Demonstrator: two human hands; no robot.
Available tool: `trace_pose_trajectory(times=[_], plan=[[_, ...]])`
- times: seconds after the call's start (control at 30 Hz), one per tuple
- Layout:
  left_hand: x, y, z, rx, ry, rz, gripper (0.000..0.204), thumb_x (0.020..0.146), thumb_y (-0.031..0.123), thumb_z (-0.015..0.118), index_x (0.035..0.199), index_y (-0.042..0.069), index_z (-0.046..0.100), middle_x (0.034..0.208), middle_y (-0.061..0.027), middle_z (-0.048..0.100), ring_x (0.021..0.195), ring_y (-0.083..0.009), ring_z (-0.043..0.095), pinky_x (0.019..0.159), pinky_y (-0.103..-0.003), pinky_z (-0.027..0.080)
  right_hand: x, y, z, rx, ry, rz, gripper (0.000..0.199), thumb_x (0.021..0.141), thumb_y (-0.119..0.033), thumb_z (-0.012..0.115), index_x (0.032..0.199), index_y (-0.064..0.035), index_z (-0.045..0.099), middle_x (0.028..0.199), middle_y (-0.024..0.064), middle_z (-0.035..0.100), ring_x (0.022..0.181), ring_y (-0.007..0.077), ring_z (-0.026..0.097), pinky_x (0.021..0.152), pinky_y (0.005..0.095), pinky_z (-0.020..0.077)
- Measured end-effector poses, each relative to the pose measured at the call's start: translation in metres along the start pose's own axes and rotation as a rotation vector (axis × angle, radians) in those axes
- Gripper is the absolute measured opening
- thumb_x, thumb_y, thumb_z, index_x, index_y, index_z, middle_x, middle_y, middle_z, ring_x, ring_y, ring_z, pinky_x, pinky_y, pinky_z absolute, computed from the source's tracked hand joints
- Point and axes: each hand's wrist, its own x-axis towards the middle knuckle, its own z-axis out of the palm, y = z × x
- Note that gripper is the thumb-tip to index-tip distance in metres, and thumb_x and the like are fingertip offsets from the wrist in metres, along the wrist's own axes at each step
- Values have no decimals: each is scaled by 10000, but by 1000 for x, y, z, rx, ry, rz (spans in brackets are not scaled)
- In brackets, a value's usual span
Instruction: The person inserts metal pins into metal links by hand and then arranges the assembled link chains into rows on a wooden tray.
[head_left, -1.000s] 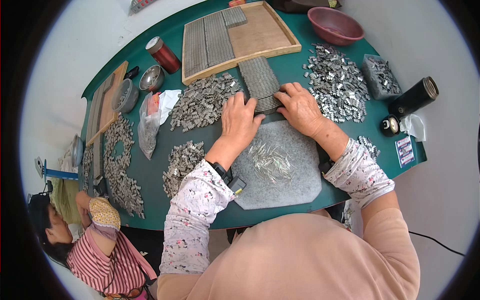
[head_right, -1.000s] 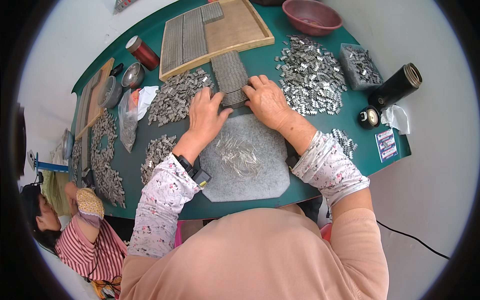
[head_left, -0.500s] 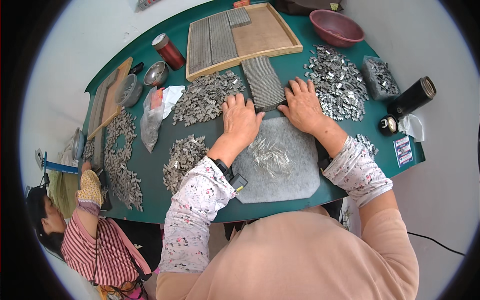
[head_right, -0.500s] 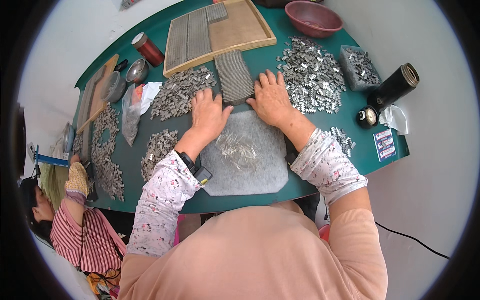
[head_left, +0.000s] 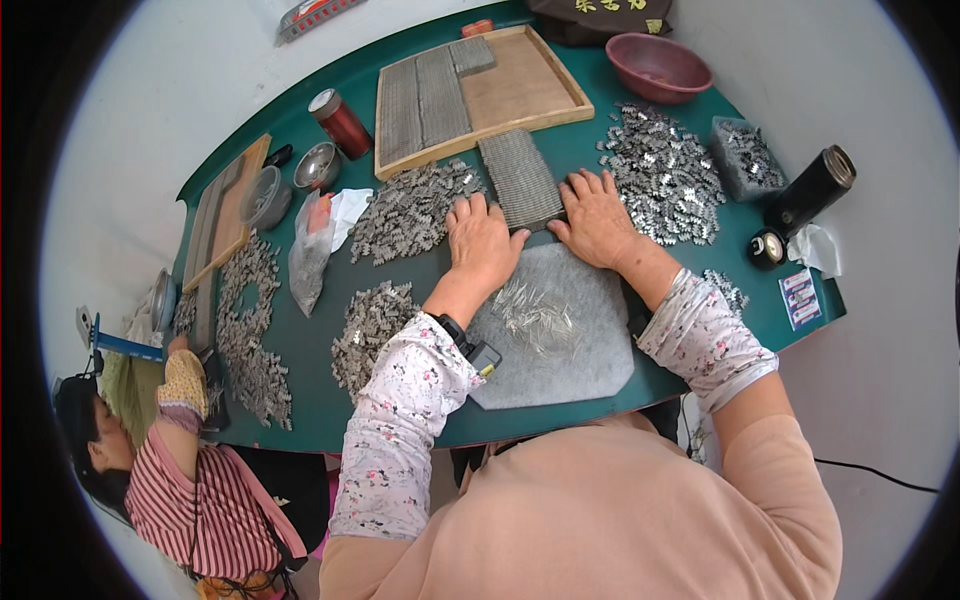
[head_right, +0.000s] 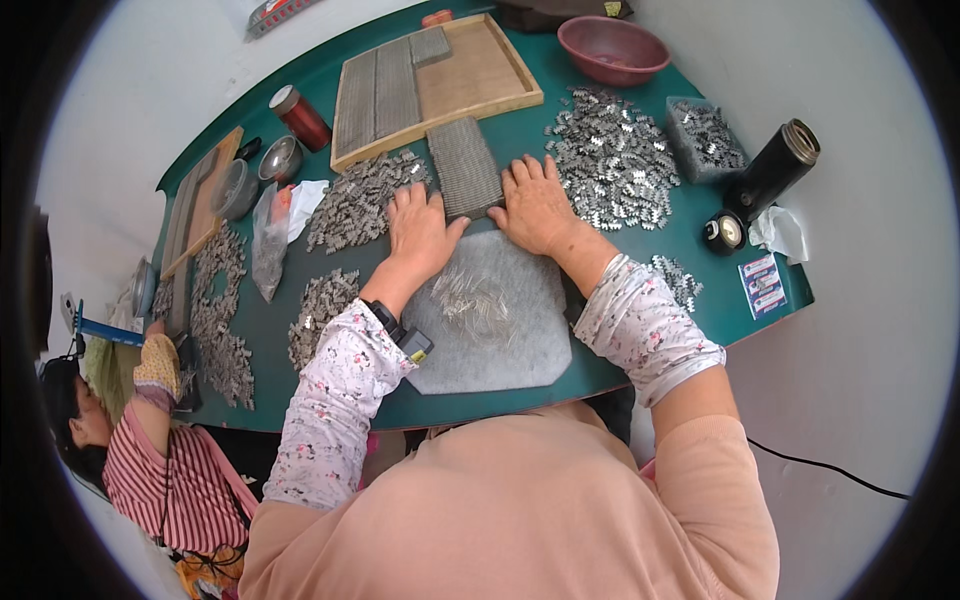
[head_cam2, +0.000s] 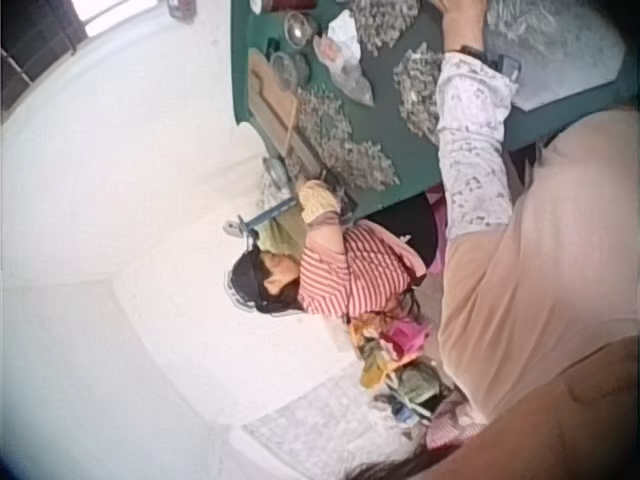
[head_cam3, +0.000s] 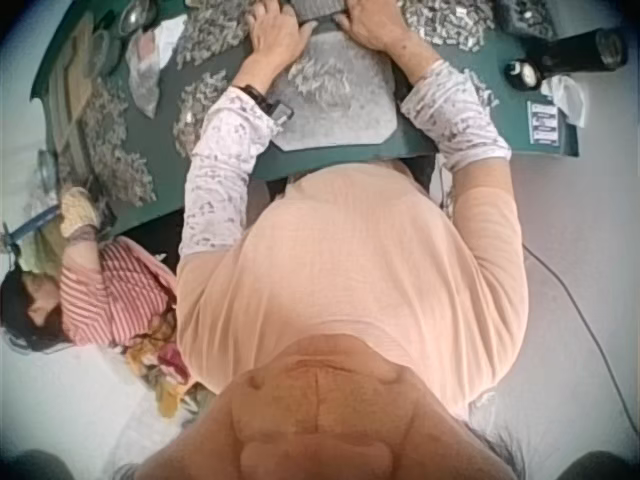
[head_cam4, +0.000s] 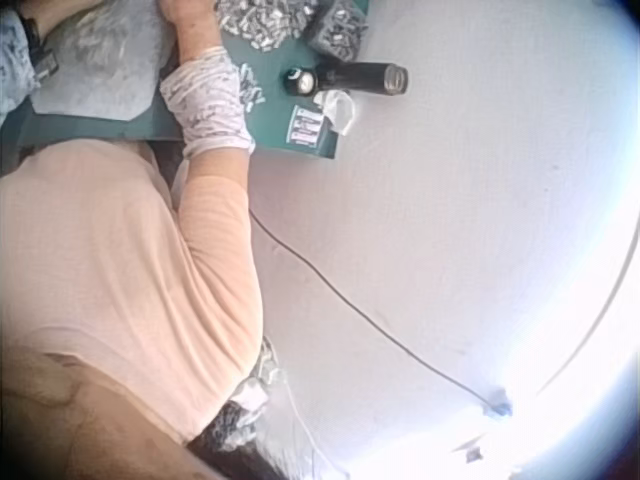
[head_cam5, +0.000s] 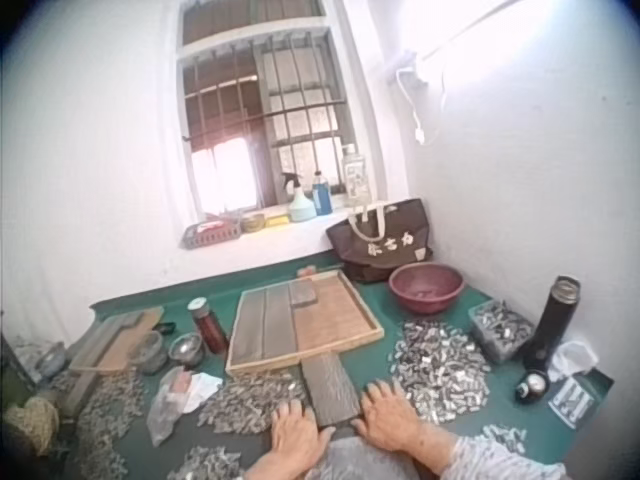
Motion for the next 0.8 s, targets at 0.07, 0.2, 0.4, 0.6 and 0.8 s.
trace_pose_trajectory(times=[0.07, 0.2, 0.4, 0.6, 0.8], plan=[[2, 1, -4, -9, -34, -1, 487, 840, 375, 734, 1046, -62, 676, 1155, -182, 542, 1128, -353, 458, 970, -467, 361, 0, 2, -6, 15, -46, -6, 644, 950, -449, 546, 1320, 78, 547, 1371, 226, 511, 1372, 379, 381, 1168, 556, 221], [3, 1, -7, -10, -71, 0, 492, 849, 367, 720, 1069, -70, 667, 1172, -201, 541, 1142, -366, 456, 978, -472, 361, 3, 4, -4, 45, -51, -27, 648, 940, -450, 554, 1314, 79, 550, 1365, 227, 511, 1361, 385, 389, 1167, 558, 221], [6, 1, 1, 19, -60, 25, 500, 850, 370, 714, 1043, -89, 666, 1178, -206, 538, 1150, -372, 451, 996, -477, 357, 6, 6, -3, 24, -34, -28, 655, 947, -451, 545, 1316, 90, 543, 1355, 236, 513, 1351, 384, 398, 1168, 556, 218], [2, -1, -11, 9, -61, -19, 473, 854, 351, 708, 1057, -74, 663, 1207, -218, 541, 1165, -382, 461, 1008, -476, 374, 7, -1, -4, -11, -44, -73, 660, 953, -455, 538, 1315, 96, 544, 1366, 235, 505, 1351, 382, 400, 1171, 551, 218], [15, -33, -195, -516, 311, 78, 342, 954, 234, 593, 1191, -11, 618, 1109, -179, 619, 985, -309, 601, 882, -390, 467, -7, 10, -9, 13, 34, -19, 634, 917, -458, 590, 1217, 101, 596, 1203, 204, 565, 1238, 356, 474, 1134, 540, 268]])
